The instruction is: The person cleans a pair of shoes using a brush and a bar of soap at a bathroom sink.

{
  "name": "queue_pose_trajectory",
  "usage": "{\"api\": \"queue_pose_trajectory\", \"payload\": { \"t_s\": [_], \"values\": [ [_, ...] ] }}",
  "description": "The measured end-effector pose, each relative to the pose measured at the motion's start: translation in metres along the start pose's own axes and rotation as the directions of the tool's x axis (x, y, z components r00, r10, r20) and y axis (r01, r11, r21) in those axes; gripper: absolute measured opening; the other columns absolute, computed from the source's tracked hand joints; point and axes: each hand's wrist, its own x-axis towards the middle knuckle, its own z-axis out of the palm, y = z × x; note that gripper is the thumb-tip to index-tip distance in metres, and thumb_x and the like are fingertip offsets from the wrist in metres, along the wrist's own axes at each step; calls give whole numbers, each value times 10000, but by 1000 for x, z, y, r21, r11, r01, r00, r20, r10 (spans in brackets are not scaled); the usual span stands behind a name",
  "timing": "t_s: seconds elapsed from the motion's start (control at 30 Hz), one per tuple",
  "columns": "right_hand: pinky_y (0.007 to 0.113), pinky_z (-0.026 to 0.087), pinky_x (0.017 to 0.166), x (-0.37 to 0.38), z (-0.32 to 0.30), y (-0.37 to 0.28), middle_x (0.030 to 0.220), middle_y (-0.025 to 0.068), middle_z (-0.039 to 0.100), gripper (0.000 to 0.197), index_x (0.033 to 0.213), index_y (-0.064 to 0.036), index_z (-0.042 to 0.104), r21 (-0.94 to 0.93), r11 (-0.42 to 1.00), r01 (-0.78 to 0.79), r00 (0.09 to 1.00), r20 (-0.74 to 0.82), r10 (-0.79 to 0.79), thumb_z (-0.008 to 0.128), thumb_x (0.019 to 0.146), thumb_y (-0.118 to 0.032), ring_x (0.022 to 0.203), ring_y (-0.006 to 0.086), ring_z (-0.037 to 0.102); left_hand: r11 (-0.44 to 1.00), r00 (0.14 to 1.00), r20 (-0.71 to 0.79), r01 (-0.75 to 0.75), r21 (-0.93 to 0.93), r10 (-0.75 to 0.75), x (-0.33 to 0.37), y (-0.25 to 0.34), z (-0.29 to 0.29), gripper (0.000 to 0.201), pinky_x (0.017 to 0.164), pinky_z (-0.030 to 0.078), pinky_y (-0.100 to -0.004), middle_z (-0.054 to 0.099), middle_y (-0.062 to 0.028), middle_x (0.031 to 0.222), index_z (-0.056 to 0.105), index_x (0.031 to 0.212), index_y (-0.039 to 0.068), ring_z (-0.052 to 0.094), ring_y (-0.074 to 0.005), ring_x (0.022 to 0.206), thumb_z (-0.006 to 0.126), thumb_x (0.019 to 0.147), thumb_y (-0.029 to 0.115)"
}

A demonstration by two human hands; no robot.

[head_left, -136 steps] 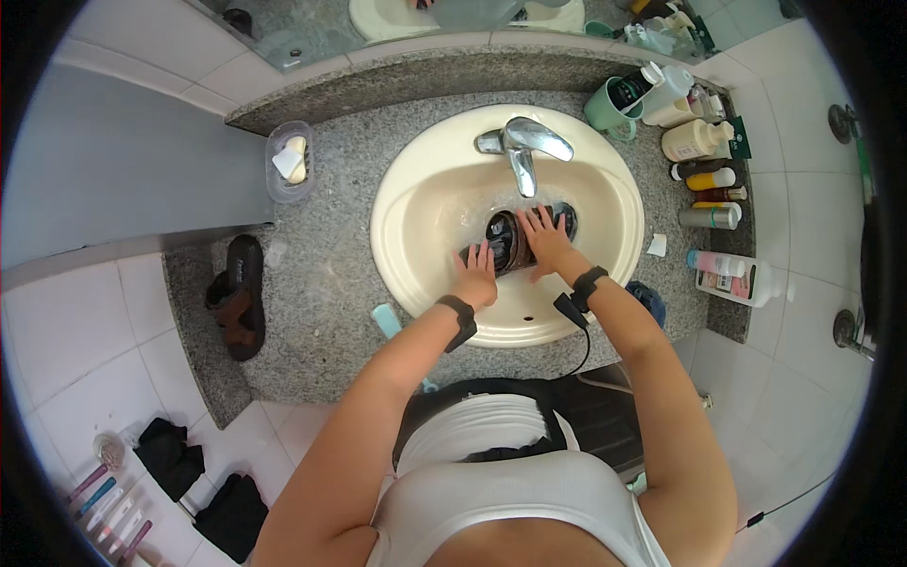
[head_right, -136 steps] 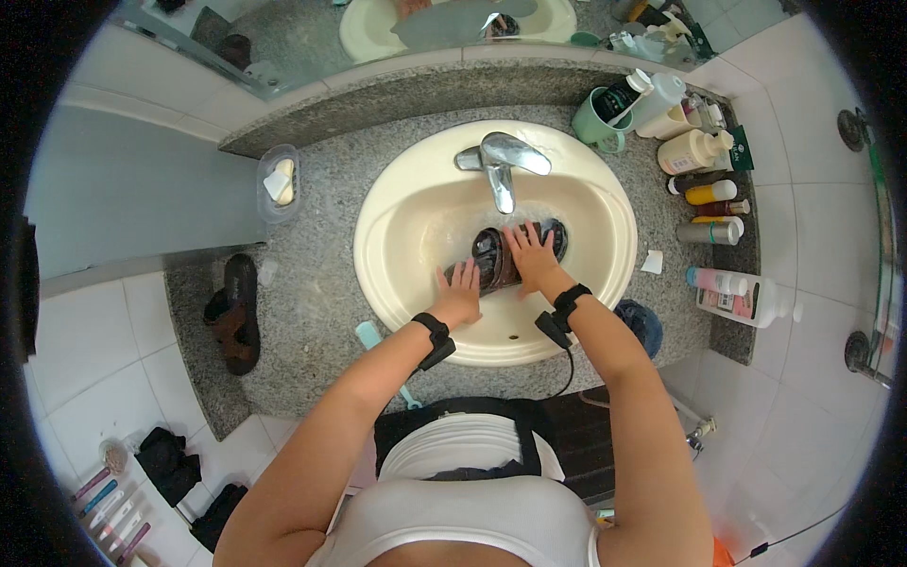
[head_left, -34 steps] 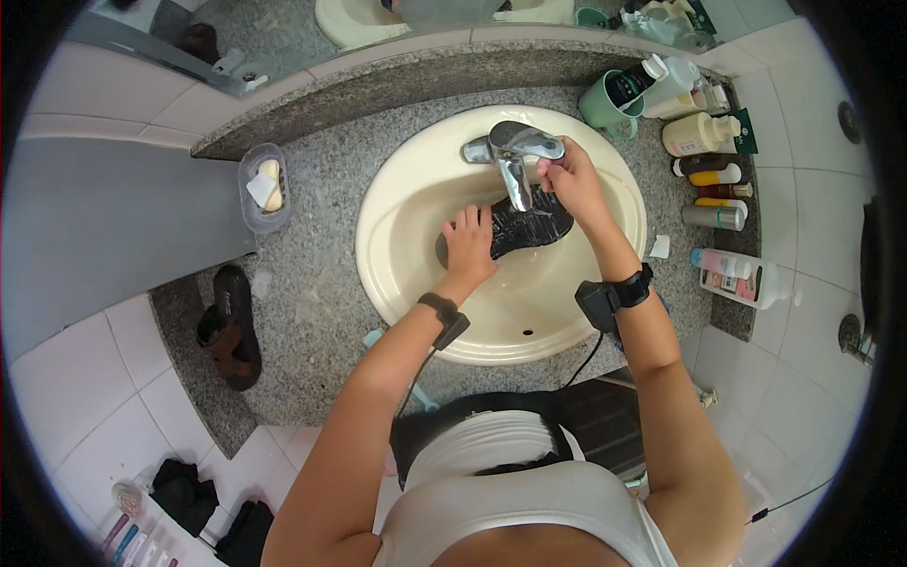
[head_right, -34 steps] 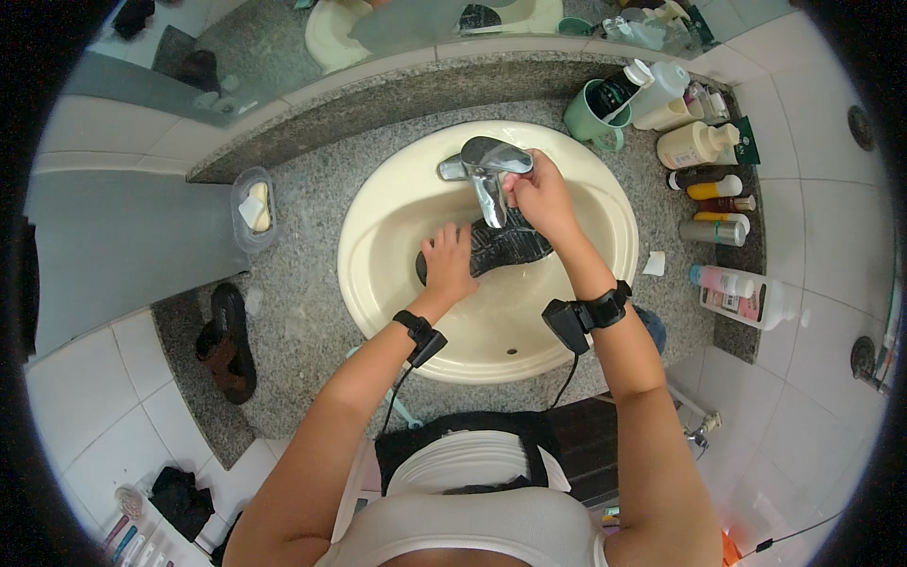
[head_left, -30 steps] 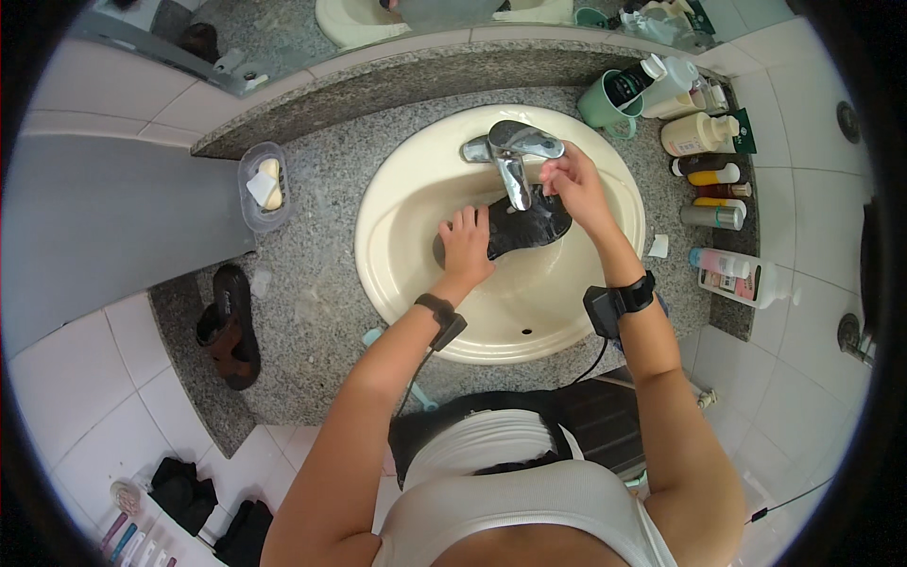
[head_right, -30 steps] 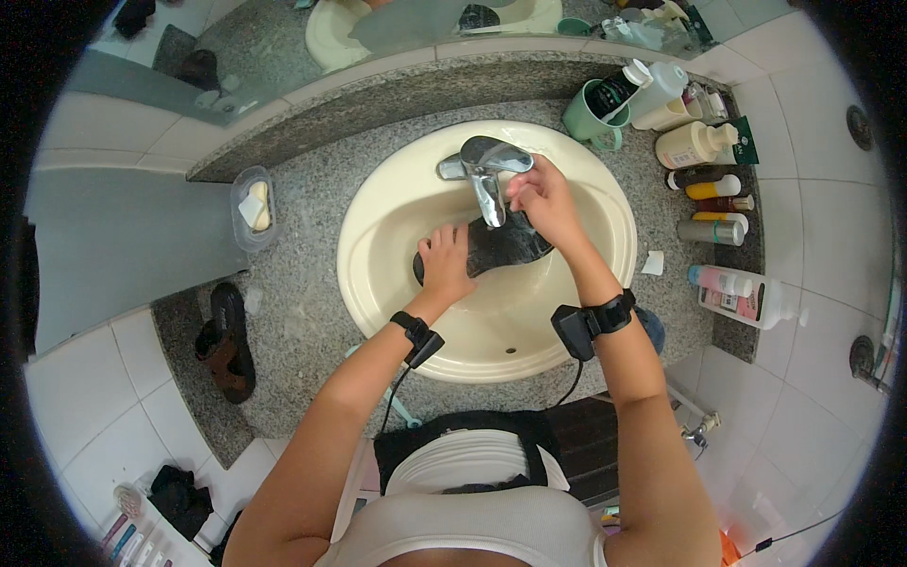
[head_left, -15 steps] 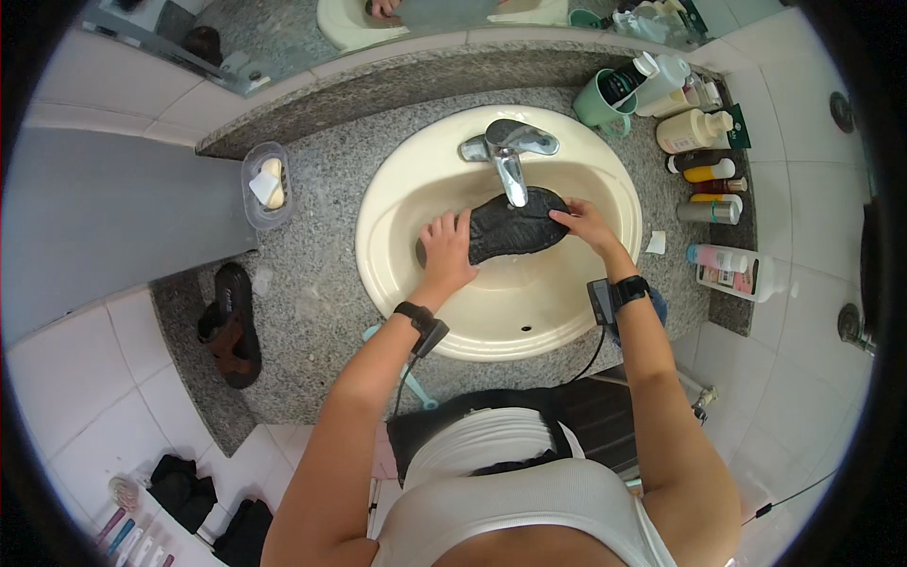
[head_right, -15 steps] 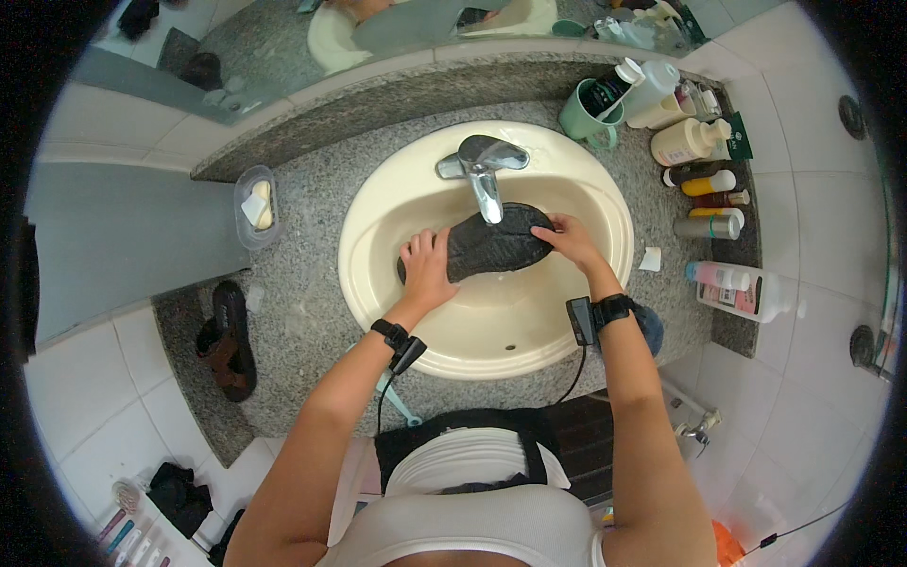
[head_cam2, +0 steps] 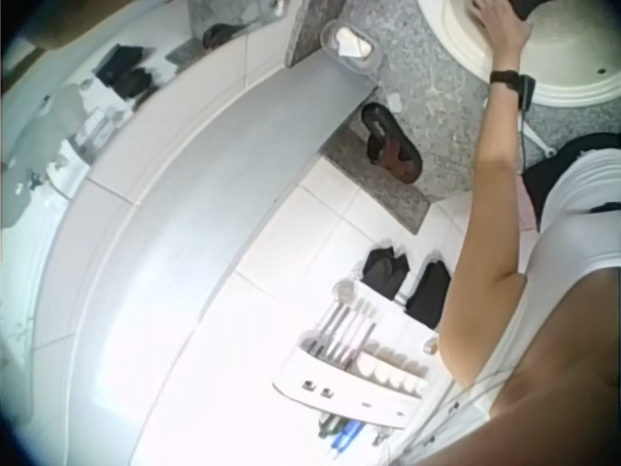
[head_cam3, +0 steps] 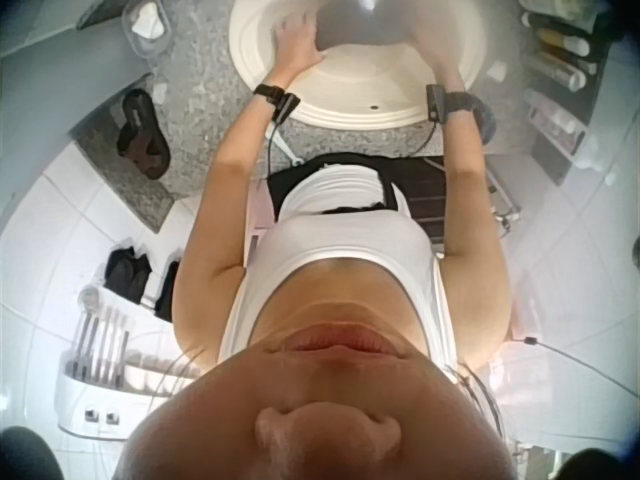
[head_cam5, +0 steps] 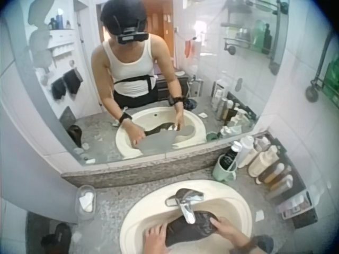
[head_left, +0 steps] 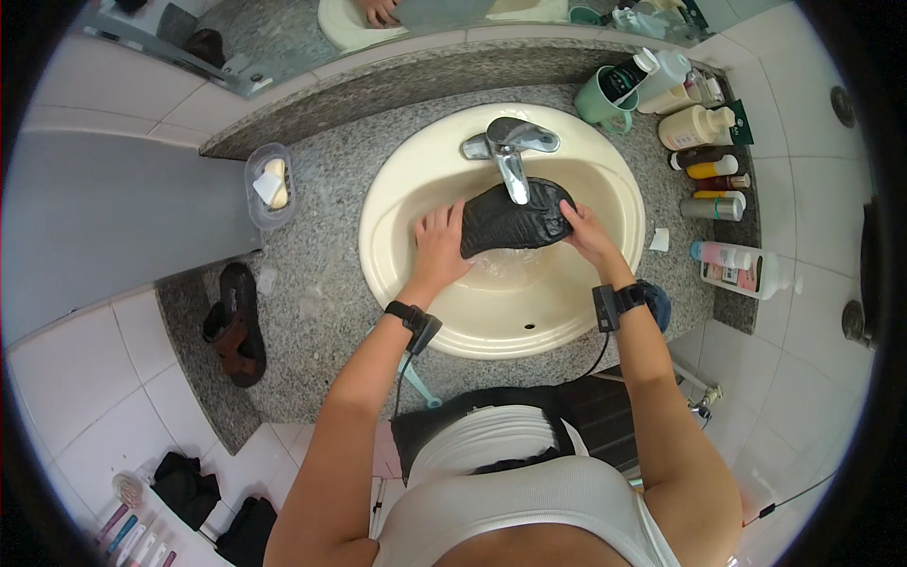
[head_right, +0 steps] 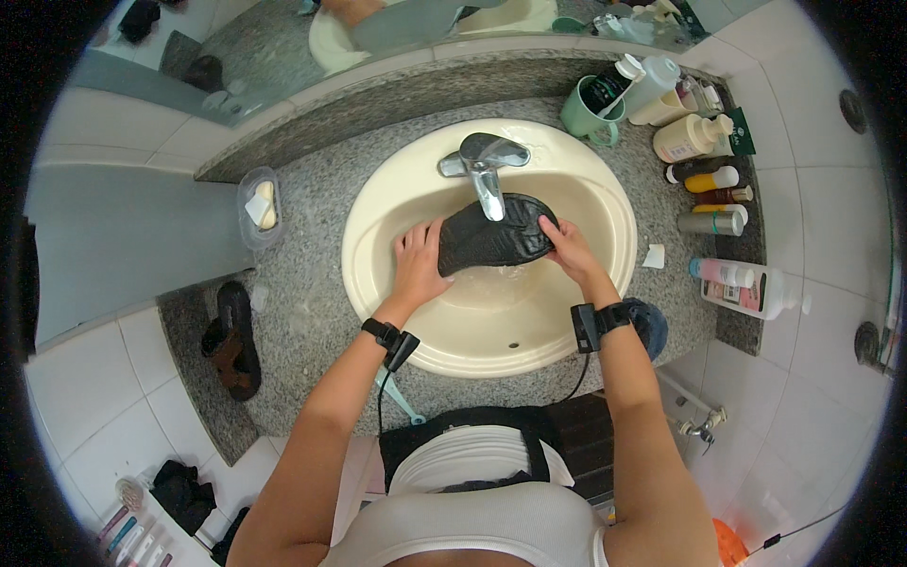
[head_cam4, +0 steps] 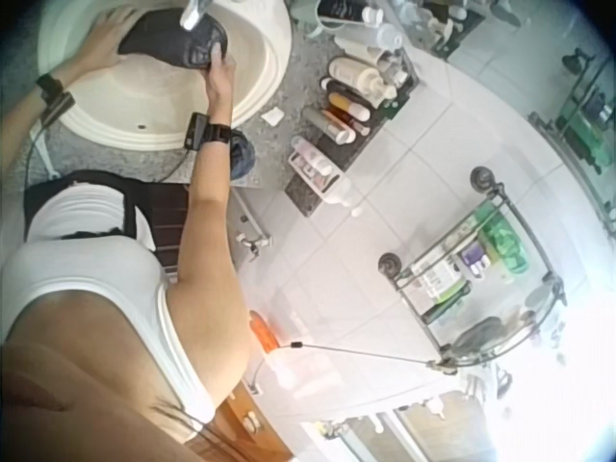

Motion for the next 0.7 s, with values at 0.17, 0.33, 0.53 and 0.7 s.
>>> {"api": "queue_pose_trajectory", "payload": {
  "t_s": [0.17, 0.33, 0.53, 0.7],
  "values": [
    [270, 512, 767, -20, -22, -2, 952, -15, 643, 355, 1094, -66, 585, 126, 991, 54, 995, -95, -42, 526, 976, -395, 863, 82, 603, 987, 987, 21, -158, 26, 157, 8, 7, -3, 1061, 1071, 289, -485, 368, -137, 1416, 272, 1462, 79, 345, -335, 1313, 847, 576, 179],
    [280, 499, 836, -47, -38, -9, 1120, 31, 649, 436, 1188, -37, 580, 197, 973, 120, 989, -114, -99, 457, 999, -409, 965, 120, 611, 974, 974, 48, -223, 47, 220, 9, 21, 8, 1034, 1086, 298, -500, 308, -133, 1478, 261, 1465, 82, 296, -338, 1357, 835, 612, 188],
    [276, 511, 816, -65, -66, -10, 1135, 38, 630, 431, 1198, -28, 569, 177, 973, 148, 961, -260, -99, 471, 997, -396, 968, 116, 605, 955, 959, -59, -281, -95, 276, 12, 26, 23, 844, 1075, 324, -482, 323, -150, 1469, 353, 1417, 60, 323, -346, 1346, 784, 711, 227],
    [223, 485, 566, -82, -63, -38, 817, -8, 645, 374, 1010, -47, 604, -11, 981, 193, 905, -385, -182, 480, 996, -399, 657, 74, 577, 934, 952, -268, -223, -280, 147, 17, 9, 40, 360, 895, 422, -439, 549, -158, 1146, 589, 1114, 22, 534, -350, 1043, 677, 826, 218]
  ]
}}
